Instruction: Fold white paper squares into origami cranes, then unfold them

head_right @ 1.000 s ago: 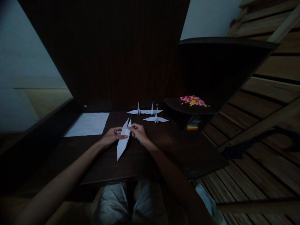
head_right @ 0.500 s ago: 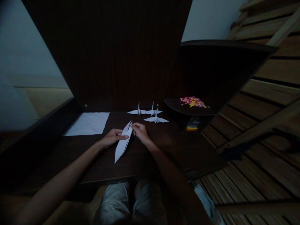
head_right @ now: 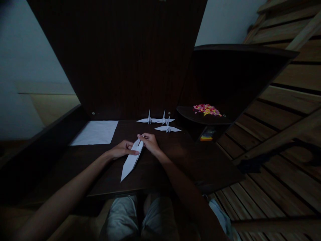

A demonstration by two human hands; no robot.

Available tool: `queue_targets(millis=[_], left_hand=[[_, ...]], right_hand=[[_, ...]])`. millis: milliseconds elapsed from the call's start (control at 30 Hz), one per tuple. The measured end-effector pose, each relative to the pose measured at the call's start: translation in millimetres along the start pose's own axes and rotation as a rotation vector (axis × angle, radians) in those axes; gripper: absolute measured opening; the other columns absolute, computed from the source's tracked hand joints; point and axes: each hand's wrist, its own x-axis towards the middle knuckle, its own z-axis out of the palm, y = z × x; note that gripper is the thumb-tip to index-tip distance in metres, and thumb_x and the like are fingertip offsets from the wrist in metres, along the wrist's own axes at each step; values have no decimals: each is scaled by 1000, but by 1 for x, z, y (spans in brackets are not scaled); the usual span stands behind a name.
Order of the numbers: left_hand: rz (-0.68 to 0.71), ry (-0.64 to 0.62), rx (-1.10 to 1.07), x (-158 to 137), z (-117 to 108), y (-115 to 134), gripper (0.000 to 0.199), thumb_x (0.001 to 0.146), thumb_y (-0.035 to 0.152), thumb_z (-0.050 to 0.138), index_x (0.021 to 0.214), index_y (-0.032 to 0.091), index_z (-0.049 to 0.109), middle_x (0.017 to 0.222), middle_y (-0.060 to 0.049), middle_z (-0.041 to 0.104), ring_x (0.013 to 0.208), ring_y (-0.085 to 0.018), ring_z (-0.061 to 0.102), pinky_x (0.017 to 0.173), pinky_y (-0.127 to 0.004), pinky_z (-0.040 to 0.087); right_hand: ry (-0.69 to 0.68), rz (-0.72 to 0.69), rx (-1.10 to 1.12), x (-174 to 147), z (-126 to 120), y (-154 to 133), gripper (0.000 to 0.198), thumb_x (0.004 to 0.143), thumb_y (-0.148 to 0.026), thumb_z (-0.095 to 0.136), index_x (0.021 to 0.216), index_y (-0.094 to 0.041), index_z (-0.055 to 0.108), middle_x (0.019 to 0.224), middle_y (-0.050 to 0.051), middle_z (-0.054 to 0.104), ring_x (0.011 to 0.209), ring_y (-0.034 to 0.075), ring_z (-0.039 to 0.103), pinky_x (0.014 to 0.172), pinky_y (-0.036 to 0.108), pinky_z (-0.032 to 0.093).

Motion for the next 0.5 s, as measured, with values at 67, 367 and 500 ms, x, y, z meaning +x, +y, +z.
queue_targets(millis=[67,367,500], left_hand=[[11,23,-17,1,1,1,30,58,31,83,78,11,73,65,-2,69,53,-12,58,51,-22,42],[138,356,-242,15,-10,-12,41,59,42,81,82,11,70,71,-6,72,62,-17,63,61,-27,48],[145,282,-258,18,-12,-16,41,61,40,80,87,10,68,72,-7,71,65,-18,64,65,-29,49]], right_hand=[[2,11,-8,0,-1,0,42,67,-57,68,61,-17,55,50,-5,52,38,5,42,34,17,28],[-150,77,22,0,0,10,34,59,-40,79,73,-18,58,56,-5,58,45,9,54,39,20,44],[-120,90,29,4,-2,15,28,61,-36,76,70,-17,59,55,-3,60,47,10,56,44,22,47]])
